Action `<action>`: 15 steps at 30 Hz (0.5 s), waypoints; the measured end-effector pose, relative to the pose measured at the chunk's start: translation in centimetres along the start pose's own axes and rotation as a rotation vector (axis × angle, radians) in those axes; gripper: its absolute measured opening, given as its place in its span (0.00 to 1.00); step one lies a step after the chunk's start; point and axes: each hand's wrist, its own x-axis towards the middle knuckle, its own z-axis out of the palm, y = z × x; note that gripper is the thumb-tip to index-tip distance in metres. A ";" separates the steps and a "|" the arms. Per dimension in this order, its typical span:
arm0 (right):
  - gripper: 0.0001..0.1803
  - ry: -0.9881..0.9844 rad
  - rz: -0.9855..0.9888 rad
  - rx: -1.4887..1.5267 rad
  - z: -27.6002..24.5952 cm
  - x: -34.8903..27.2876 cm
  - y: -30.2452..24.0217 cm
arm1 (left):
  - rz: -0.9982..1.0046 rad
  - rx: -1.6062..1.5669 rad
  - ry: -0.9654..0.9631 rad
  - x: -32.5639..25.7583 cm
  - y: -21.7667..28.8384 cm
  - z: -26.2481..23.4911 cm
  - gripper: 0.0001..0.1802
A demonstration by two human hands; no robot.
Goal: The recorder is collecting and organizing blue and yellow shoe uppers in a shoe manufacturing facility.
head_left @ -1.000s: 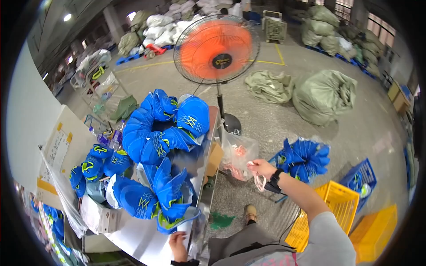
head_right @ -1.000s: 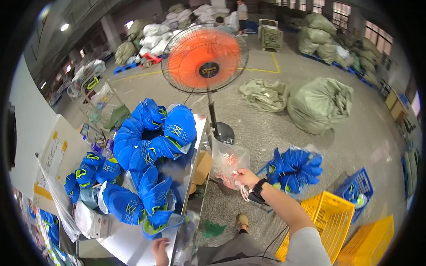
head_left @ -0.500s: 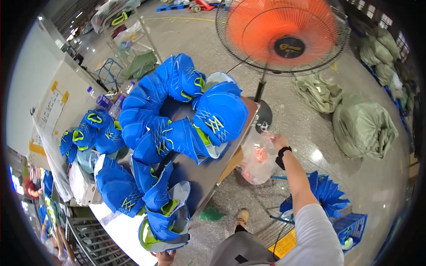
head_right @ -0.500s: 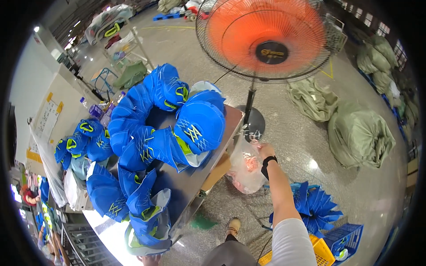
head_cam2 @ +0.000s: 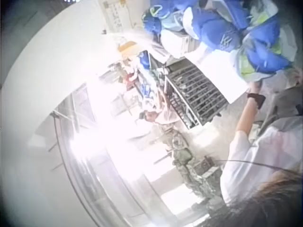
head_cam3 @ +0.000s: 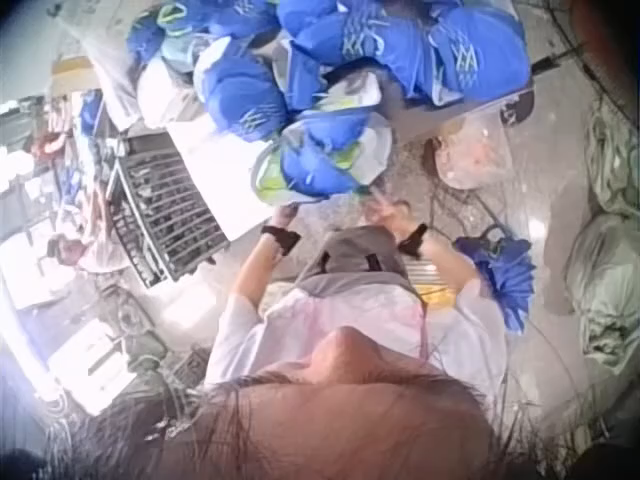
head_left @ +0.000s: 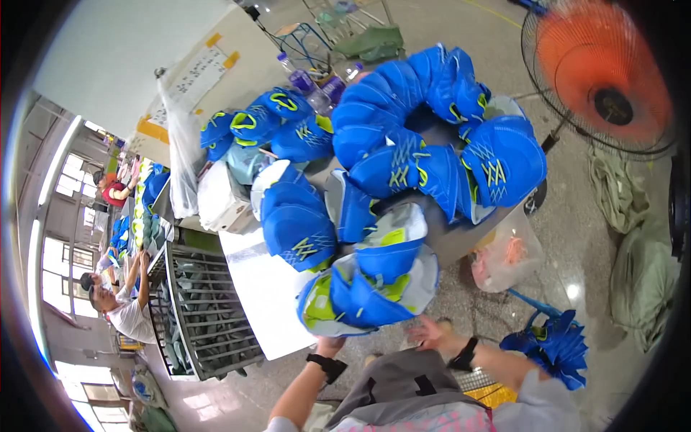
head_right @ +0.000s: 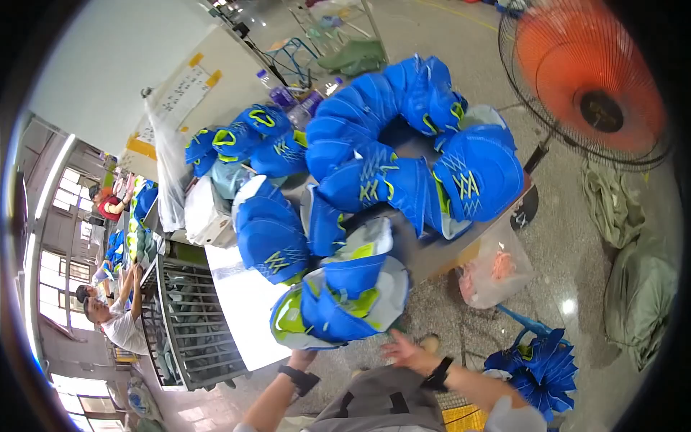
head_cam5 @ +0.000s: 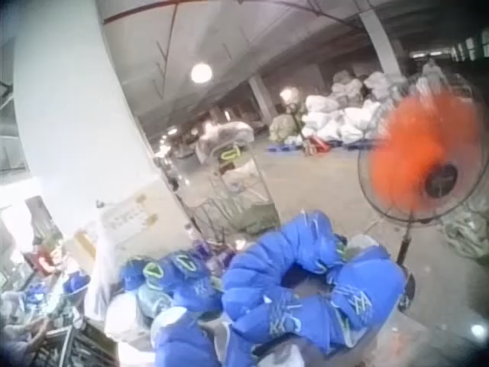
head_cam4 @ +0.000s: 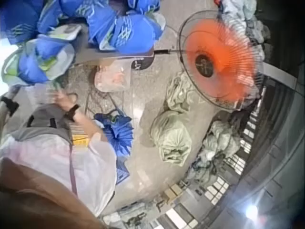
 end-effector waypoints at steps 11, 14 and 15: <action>0.39 0.607 -0.556 0.441 12.3 7.6 -10.9 | 0.325 0.770 -0.467 0.1 16.5 -4.7 0.24; 0.37 0.718 -0.580 0.397 12.6 8.8 -11.4 | 0.356 0.599 -0.053 4.5 25.9 -8.6 0.12; 0.36 0.725 -0.588 0.429 12.7 8.7 -11.5 | 0.568 0.490 0.054 6.0 30.2 -8.7 0.09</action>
